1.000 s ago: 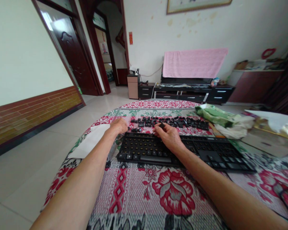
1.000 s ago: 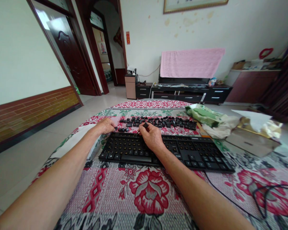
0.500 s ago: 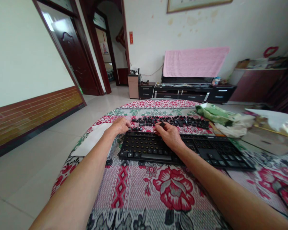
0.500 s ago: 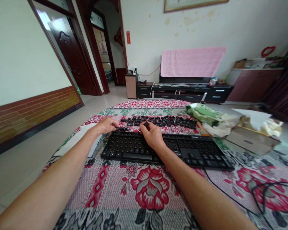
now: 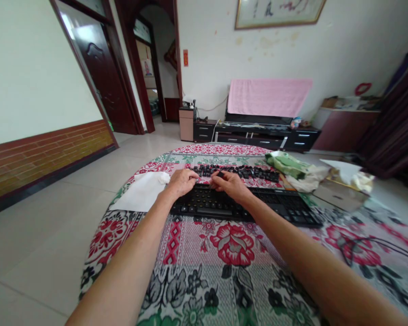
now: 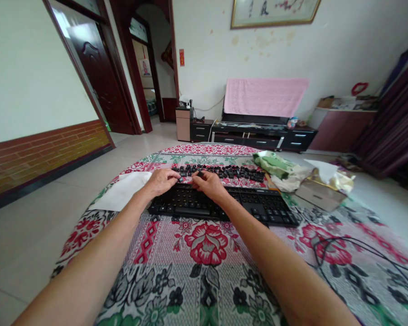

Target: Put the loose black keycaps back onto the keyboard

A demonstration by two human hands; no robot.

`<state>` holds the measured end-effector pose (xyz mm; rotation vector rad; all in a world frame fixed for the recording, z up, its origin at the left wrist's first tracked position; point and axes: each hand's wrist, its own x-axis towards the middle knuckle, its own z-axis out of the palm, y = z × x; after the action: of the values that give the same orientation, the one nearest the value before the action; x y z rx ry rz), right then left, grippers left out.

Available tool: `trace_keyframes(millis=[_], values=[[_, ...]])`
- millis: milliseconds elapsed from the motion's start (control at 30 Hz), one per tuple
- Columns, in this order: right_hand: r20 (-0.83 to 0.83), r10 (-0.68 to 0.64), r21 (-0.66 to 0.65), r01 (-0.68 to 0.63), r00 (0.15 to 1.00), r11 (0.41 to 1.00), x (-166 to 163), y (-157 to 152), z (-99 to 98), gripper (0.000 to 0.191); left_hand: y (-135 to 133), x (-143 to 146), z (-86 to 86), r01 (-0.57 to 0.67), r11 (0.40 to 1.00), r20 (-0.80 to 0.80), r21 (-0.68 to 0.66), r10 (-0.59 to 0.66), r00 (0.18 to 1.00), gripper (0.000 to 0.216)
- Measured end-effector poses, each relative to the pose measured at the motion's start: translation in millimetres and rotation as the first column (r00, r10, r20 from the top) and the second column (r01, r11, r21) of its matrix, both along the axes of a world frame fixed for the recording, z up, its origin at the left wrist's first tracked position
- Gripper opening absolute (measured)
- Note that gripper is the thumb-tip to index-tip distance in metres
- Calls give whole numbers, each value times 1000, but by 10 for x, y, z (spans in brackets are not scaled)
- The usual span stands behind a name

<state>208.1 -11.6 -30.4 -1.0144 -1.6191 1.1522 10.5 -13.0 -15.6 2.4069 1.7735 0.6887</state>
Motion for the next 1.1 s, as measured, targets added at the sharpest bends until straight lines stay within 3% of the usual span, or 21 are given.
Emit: trace_keyframes(millis=[167,333,600,1100], values=[[61,217,-9,-217,974,976,69,-207,37,22,-66,148,-133,82,997,-28,11,-82,996,27],[170,317,32,-327,933,944,78,-347,19,19,-54,196,-203,80,996,-84,25,-78,993,27],[165,293,80,-309,942,948,78,-345,-8,21,-29,213,-257,89,995,-69,37,-87,994,27],[317,247,208,-321,916,924,47,-392,0,20,-35,230,-258,94,995,-98,43,-90,991,28]])
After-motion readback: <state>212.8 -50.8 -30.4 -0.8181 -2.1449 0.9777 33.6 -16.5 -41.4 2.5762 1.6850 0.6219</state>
